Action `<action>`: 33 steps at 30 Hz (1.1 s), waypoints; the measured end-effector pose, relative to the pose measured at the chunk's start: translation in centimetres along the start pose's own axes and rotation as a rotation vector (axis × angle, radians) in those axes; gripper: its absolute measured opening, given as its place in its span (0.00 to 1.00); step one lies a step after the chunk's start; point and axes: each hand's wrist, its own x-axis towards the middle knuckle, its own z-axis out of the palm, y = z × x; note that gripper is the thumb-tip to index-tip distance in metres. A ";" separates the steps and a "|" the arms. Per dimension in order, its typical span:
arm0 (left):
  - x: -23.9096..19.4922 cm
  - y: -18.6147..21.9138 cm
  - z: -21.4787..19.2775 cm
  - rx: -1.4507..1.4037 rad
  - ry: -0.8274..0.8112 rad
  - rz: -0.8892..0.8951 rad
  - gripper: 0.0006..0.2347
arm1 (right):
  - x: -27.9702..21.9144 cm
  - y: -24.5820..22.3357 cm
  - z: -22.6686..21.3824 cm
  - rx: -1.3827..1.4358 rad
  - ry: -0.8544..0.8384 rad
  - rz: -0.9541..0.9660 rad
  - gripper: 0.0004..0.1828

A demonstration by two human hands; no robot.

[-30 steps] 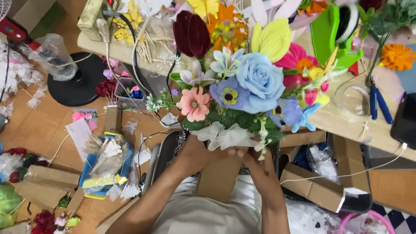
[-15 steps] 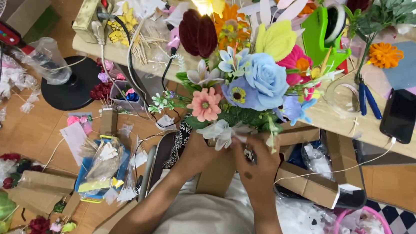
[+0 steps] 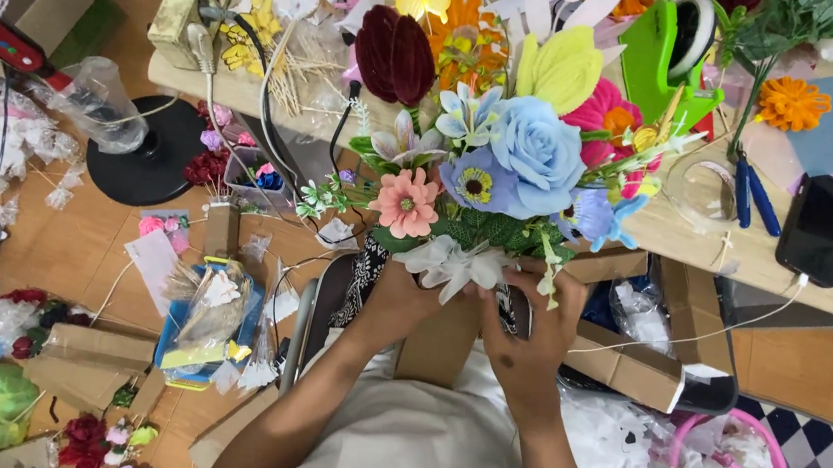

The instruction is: The person is stuffing small pieces of white fabric into the base of a flower bouquet to fill gaps and provide support.

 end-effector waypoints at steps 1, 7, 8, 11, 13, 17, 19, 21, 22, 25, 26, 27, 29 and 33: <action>0.0 0.7 0.1 -0.004 -0.007 0.006 0.20 | 0.3 -0.1 0.0 0.001 -0.014 -0.037 0.12; 0.2 -1.0 -0.5 -0.022 -0.003 0.005 0.18 | -1.5 1.7 0.4 -0.025 0.034 0.006 0.09; 0.2 -2.3 -0.9 -0.027 -0.005 0.011 0.18 | -2.5 2.9 0.5 -0.030 0.059 0.048 0.09; 0.3 0.7 -0.6 -0.015 0.031 0.011 0.20 | -2.5 4.1 -0.1 0.012 0.098 0.040 0.07; 0.7 0.0 -0.8 0.005 0.054 -0.004 0.25 | -2.3 4.1 -0.2 0.054 0.109 0.071 0.06; 2.6 -0.1 -2.8 0.043 0.135 -0.132 0.32 | -3.0 5.2 -0.7 0.188 0.089 0.251 0.09; 3.5 -0.5 -4.0 0.072 0.173 -0.102 0.32 | -3.7 6.8 -0.7 0.206 0.082 0.279 0.10; 3.5 0.6 -4.8 0.101 0.203 -0.075 0.31 | -4.1 8.0 -1.0 0.219 0.080 0.311 0.10; 3.1 1.9 -5.0 0.106 0.270 -0.101 0.34 | -4.1 8.3 -1.1 0.210 0.068 0.339 0.09; 1.0 6.3 -6.7 0.178 0.395 -0.128 0.37 | -3.3 8.7 -0.9 0.158 0.057 0.382 0.07; 0.1 7.9 -7.6 0.243 0.466 -0.122 0.37 | -2.8 8.8 -0.6 0.125 0.049 0.387 0.06; -0.5 8.3 -8.4 0.246 0.462 -0.126 0.37 | -2.1 9.3 0.0 0.122 0.051 0.392 0.06; -2.0 9.0 -10.1 0.325 0.546 -0.066 0.34 | -0.6 10.5 1.7 0.113 -0.053 0.234 0.07; -2.6 9.5 -11.4 0.257 0.614 0.018 0.24 | 5.6 6.5 5.7 0.173 -0.133 0.154 0.08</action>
